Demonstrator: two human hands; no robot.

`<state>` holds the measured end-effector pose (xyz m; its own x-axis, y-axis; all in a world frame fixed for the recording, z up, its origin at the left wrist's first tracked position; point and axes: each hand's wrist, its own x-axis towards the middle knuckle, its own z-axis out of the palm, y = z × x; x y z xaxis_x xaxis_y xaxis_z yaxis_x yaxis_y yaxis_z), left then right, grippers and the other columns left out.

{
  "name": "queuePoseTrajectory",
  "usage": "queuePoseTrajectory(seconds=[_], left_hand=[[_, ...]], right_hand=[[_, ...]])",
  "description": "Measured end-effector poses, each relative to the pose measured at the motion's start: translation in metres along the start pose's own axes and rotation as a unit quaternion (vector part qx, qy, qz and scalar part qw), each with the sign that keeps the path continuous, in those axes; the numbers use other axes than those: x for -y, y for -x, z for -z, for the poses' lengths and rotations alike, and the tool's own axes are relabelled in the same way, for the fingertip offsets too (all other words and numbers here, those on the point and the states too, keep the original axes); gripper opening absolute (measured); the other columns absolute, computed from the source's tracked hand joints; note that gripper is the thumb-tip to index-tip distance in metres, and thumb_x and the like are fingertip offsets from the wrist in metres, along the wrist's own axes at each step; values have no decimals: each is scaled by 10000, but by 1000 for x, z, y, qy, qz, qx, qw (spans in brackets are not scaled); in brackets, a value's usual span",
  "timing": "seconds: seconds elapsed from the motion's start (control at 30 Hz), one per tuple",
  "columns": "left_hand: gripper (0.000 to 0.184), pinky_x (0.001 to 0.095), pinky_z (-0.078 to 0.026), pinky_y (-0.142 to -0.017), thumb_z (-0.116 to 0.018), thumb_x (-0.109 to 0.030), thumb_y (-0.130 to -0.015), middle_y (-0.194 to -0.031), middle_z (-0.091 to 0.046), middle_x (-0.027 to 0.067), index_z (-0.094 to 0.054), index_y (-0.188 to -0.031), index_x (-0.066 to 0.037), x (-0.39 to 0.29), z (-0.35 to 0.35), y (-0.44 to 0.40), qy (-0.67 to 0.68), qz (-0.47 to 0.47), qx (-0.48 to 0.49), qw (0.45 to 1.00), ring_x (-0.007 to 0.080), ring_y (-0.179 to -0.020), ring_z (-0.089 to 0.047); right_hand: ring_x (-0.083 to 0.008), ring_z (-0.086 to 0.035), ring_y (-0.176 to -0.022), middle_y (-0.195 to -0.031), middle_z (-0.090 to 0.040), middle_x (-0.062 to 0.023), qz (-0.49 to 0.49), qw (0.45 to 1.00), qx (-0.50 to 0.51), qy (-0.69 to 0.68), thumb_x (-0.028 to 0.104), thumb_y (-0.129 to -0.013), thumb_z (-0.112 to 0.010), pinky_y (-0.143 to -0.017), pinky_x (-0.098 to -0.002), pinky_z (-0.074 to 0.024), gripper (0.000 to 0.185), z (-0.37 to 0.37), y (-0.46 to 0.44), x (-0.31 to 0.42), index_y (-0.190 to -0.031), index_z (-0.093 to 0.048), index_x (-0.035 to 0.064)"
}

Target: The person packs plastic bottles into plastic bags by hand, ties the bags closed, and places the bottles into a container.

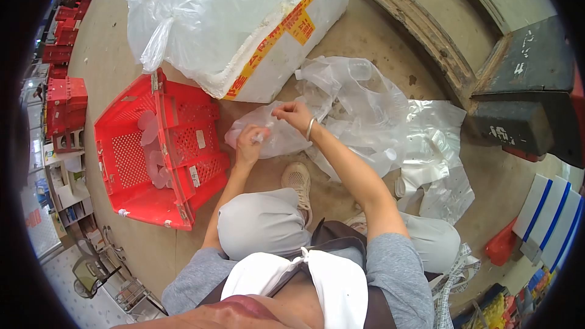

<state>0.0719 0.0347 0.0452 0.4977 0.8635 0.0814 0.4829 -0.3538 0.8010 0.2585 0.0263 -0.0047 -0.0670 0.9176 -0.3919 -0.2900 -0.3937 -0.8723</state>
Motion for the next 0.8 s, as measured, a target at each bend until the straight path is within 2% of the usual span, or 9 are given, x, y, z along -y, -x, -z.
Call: queuePoseTrajectory(seconds=[0.1, 0.13, 0.23, 0.3, 0.5, 0.6, 0.7, 0.73, 0.8], left_hand=[[283, 335, -466, -661, -534, 116, -609, -805, -575, 103, -622, -828, -40, 1, -9, 18, -20, -26, 2, 999, 272, -768, -581], [294, 338, -465, -666, -527, 118, -601, -811, -575, 106, -618, -831, -40, 5, -10, 16, -42, -47, -12, 998, 277, -779, -580], [286, 348, -464, -681, -531, 109, -606, -827, -571, 114, -605, -841, -38, 15, -13, 17, -86, -50, -20, 995, 294, -807, -575], [213, 356, -462, -682, -577, 73, -655, -828, -560, 118, -598, -837, -35, 11, -13, 3, -82, -45, -30, 995, 299, -804, -571], [124, 332, -465, -659, -679, -10, -701, -821, -584, 113, -614, -804, -30, 7, -23, -9, -61, -59, -85, 993, 261, -763, -584], [139, 343, -465, -639, -678, -4, -696, -803, -563, 111, -611, -815, -32, 4, -20, -11, -52, -67, -82, 993, 271, -760, -574], [127, 361, -458, -680, -677, -24, -704, -789, -553, 107, -608, -811, -27, -1, -20, -10, -22, -55, -75, 995, 275, -772, -567], [123, 365, -454, -705, -678, -36, -708, -786, -553, 105, -607, -808, -24, -2, -20, -7, -9, -45, -71, 996, 274, -778, -566], [102, 382, -434, -749, -669, -71, -730, -797, -563, 104, -608, -801, -28, 4, -11, 8, -104, -60, -34, 992, 283, -792, -558]], right_hand=[[-56, -518, -644, -772, -622, -7, -51, 999, 6, 1, 184, -843, -591, -563, -212, -424, 151, 1, -15, -14, -869, -648, 46], [-68, -540, -662, -784, -627, -12, -91, 994, 33, 55, 162, -836, -592, -584, -221, -457, 165, -1, -16, -13, -920, -647, 30], [-88, -562, -680, -795, -630, -24, -28, 984, 79, 156, 140, -831, -587, -617, -239, -488, 174, -2, -25, -28, -933, -640, 9], [-103, -575, -717, -840, -630, -38, -64, 989, 85, 99, 115, -820, -589, -664, -250, -505, 202, 0, -15, -16, -975, -627, -10], [-119, -581, -744, -917, -613, -57, -33, 992, 118, 39, 77, -798, -606, -662, -246, -512, 212, 5, -1, -4, -986, -613, -19], [-103, -586, -672, -774, -627, -70, 18, 993, 82, 78, 46, -759, -639, -629, -245, -505, 100, 3, -2, -3, -831, -625, -22], [-199, -627, -686, -739, -641, -137, 23, 979, -44, 196, 32, -735, -608, -664, -307, -509, 63, -1, -1, 9, -773, -618, -18], [-230, -628, -697, -741, -639, -149, 58, 959, -87, 263, 35, -719, -612, -663, -322, -506, 72, -1, -2, 5, -768, -620, -18], [-291, -630, -720, -744, -637, -173, 127, 896, -170, 391, 40, -687, -620, -661, -353, -499, 92, 6, -13, -4, -759, -623, -18]])
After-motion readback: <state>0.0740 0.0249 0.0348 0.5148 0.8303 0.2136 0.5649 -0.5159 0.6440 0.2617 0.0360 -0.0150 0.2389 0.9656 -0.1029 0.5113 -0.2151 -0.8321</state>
